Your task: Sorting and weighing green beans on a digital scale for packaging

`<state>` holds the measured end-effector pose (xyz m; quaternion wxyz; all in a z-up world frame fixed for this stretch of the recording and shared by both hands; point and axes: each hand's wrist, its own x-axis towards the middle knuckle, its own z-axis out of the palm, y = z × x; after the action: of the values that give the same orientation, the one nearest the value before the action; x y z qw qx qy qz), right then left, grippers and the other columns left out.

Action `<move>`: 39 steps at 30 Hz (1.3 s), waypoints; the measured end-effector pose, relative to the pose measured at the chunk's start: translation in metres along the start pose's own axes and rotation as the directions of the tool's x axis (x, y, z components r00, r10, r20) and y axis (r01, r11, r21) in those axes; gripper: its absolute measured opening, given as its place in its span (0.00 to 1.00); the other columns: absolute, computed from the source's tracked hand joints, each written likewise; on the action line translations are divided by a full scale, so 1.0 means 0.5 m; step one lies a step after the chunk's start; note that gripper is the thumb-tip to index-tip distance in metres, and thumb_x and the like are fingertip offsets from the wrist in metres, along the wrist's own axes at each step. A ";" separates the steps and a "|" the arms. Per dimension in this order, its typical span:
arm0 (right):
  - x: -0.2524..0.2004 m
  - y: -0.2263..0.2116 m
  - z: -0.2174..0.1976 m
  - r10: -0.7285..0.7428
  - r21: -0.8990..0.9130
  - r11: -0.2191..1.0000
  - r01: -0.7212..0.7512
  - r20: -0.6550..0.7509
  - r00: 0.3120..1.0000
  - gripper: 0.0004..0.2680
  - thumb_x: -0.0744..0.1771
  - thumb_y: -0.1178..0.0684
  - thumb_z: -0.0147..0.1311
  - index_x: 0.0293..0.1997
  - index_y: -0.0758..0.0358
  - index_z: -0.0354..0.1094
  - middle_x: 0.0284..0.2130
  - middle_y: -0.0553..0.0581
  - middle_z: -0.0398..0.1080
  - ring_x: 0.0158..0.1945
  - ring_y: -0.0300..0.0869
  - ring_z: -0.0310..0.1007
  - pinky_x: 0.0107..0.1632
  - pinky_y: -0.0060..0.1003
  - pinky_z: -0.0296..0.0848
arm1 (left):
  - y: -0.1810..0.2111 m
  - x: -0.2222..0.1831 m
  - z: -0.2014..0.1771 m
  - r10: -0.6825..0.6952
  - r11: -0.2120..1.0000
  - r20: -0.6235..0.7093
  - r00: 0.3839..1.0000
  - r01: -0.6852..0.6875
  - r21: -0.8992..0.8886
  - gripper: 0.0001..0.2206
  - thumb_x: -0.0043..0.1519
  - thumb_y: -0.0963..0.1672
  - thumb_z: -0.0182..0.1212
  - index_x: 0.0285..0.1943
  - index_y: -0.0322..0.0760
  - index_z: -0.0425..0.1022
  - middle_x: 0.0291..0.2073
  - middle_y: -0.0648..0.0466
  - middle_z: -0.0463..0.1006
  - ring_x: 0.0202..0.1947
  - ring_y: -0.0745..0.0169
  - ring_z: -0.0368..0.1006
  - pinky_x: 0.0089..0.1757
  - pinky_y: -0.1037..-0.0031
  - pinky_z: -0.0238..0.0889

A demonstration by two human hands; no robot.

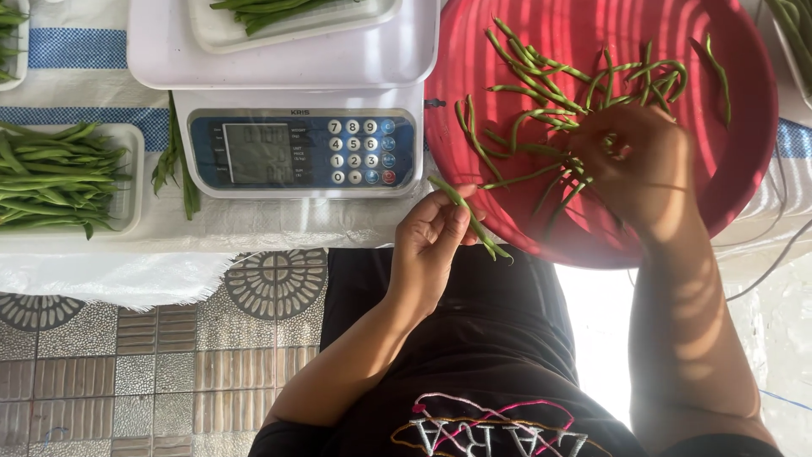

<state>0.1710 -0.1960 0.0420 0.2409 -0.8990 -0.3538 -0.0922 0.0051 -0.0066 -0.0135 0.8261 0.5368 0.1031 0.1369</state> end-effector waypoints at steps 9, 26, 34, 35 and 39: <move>-0.061 -0.001 -0.036 0.385 0.641 0.753 -0.153 -0.240 0.891 0.03 0.74 0.66 0.57 0.49 0.66 0.71 0.40 0.54 0.72 0.43 0.37 0.70 0.50 0.27 0.69 | 0.008 0.008 0.023 -0.088 0.995 0.084 0.993 0.091 -0.031 0.09 0.70 0.47 0.52 0.49 0.42 0.75 0.42 0.57 0.82 0.43 0.69 0.77 0.44 0.75 0.66; -0.091 -0.041 -0.008 0.490 0.870 0.491 -0.048 -0.230 0.841 0.06 0.69 0.54 0.60 0.43 0.61 0.67 0.32 0.53 0.70 0.37 0.39 0.74 0.45 0.29 0.75 | 0.011 0.003 0.025 -0.137 0.972 0.138 0.981 0.160 -0.172 0.08 0.69 0.44 0.55 0.51 0.34 0.75 0.42 0.46 0.81 0.46 0.59 0.79 0.46 0.65 0.79; -0.093 -0.038 -0.010 0.475 0.903 0.422 -0.082 -0.144 0.868 0.02 0.69 0.57 0.58 0.43 0.59 0.69 0.33 0.51 0.72 0.37 0.36 0.73 0.45 0.26 0.73 | 0.025 0.000 0.018 -0.108 0.993 0.074 0.991 0.112 -0.050 0.13 0.68 0.47 0.57 0.55 0.35 0.75 0.41 0.46 0.83 0.46 0.63 0.79 0.41 0.76 0.73; -0.097 -0.035 -0.007 0.482 0.898 0.421 -0.124 -0.106 0.870 0.03 0.69 0.62 0.56 0.44 0.59 0.71 0.34 0.48 0.73 0.37 0.31 0.71 0.46 0.23 0.71 | 0.027 0.000 0.018 -0.094 0.995 0.110 0.989 0.098 -0.031 0.11 0.68 0.46 0.57 0.54 0.36 0.75 0.42 0.46 0.83 0.48 0.63 0.80 0.41 0.77 0.73; -0.094 -0.081 -0.018 0.346 0.873 0.406 -0.270 0.127 0.930 0.04 0.66 0.62 0.57 0.43 0.68 0.71 0.35 0.57 0.76 0.35 0.39 0.77 0.42 0.28 0.78 | 0.026 -0.005 0.024 -0.089 0.995 0.160 0.983 0.093 -0.017 0.08 0.69 0.44 0.57 0.51 0.35 0.76 0.45 0.49 0.84 0.52 0.61 0.81 0.43 0.80 0.70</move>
<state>0.1091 -0.2026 0.0486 0.6929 -0.6913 -0.1695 0.1154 0.0051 -0.0124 0.0034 0.8436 0.5306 0.0598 0.0569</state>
